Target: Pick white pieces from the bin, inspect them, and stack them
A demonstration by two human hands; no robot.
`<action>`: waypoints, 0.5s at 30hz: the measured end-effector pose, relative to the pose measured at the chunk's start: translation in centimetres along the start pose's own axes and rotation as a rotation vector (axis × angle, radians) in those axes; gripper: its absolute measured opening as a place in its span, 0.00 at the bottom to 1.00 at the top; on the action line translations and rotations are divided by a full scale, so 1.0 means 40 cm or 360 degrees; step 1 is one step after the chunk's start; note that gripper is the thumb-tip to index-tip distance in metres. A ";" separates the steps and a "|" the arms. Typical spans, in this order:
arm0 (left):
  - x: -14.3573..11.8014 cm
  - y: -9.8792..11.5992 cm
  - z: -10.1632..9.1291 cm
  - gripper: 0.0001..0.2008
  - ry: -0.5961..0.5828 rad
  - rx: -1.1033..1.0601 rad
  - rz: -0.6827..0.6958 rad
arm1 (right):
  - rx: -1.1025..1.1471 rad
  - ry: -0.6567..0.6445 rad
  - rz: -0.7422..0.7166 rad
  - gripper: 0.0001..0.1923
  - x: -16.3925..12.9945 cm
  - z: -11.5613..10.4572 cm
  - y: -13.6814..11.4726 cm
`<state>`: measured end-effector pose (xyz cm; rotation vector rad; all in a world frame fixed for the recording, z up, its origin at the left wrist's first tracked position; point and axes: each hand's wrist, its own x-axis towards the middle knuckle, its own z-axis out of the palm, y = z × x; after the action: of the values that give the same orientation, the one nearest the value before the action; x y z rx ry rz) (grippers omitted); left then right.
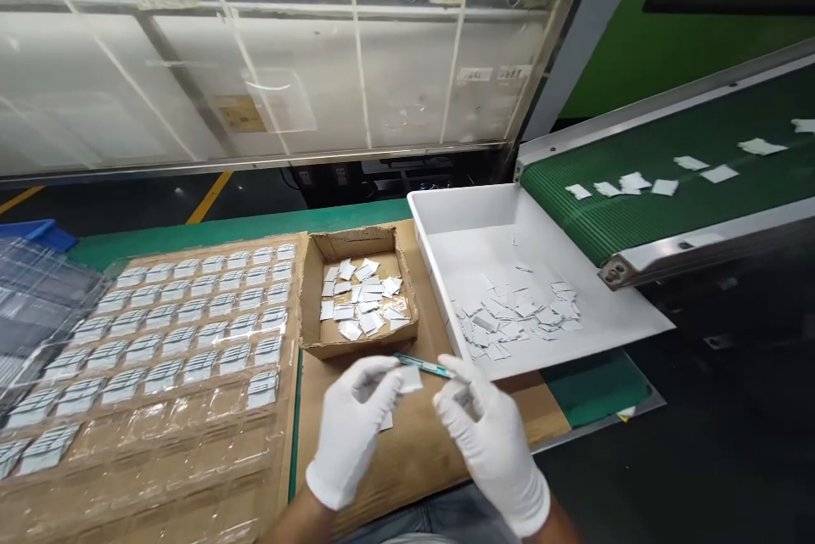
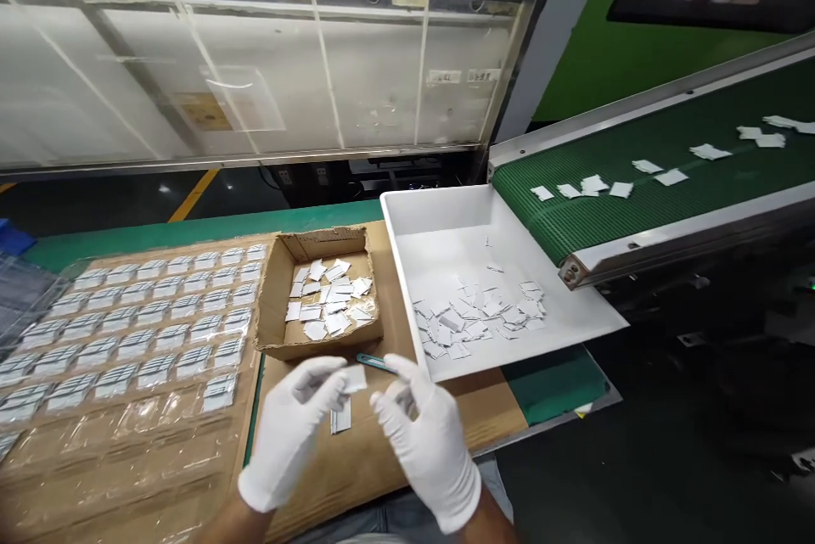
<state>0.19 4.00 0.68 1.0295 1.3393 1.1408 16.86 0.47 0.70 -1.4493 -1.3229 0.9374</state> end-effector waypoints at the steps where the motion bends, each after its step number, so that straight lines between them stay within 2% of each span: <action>1: 0.022 0.013 -0.013 0.16 0.0092 0.0062 0.0135 | -0.0151 0.0128 -0.0074 0.20 0.023 -0.025 -0.004; 3: 0.076 0.034 -0.041 0.14 0.0303 0.0263 0.0466 | -0.0554 0.0341 -0.0079 0.18 0.087 -0.079 -0.008; 4: 0.104 0.041 -0.054 0.13 0.0410 0.0426 0.0631 | -0.0818 0.0349 -0.0037 0.18 0.125 -0.106 -0.007; 5: 0.128 0.045 -0.066 0.13 0.0494 0.0635 0.0756 | -0.1087 0.0204 0.0048 0.17 0.164 -0.131 -0.004; 8: 0.162 0.038 -0.086 0.18 0.0544 0.1197 0.1011 | -0.1309 -0.0054 0.0186 0.08 0.260 -0.183 0.021; 10: 0.149 0.018 -0.085 0.20 0.0516 0.1305 0.1175 | -0.1394 -0.0208 0.0293 0.05 0.294 -0.197 0.045; 12: 0.124 -0.007 -0.079 0.18 0.0514 0.1290 0.1325 | -0.1483 -0.0338 0.0395 0.09 0.306 -0.199 0.066; 15: 0.102 -0.033 -0.073 0.17 0.0505 0.1359 0.1402 | -0.1566 -0.0391 0.0456 0.12 0.304 -0.196 0.078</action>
<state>-3.04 7.52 -1.34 2.2886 1.7337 1.4088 26.74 11.49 0.48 -2.3646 -1.9321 0.6547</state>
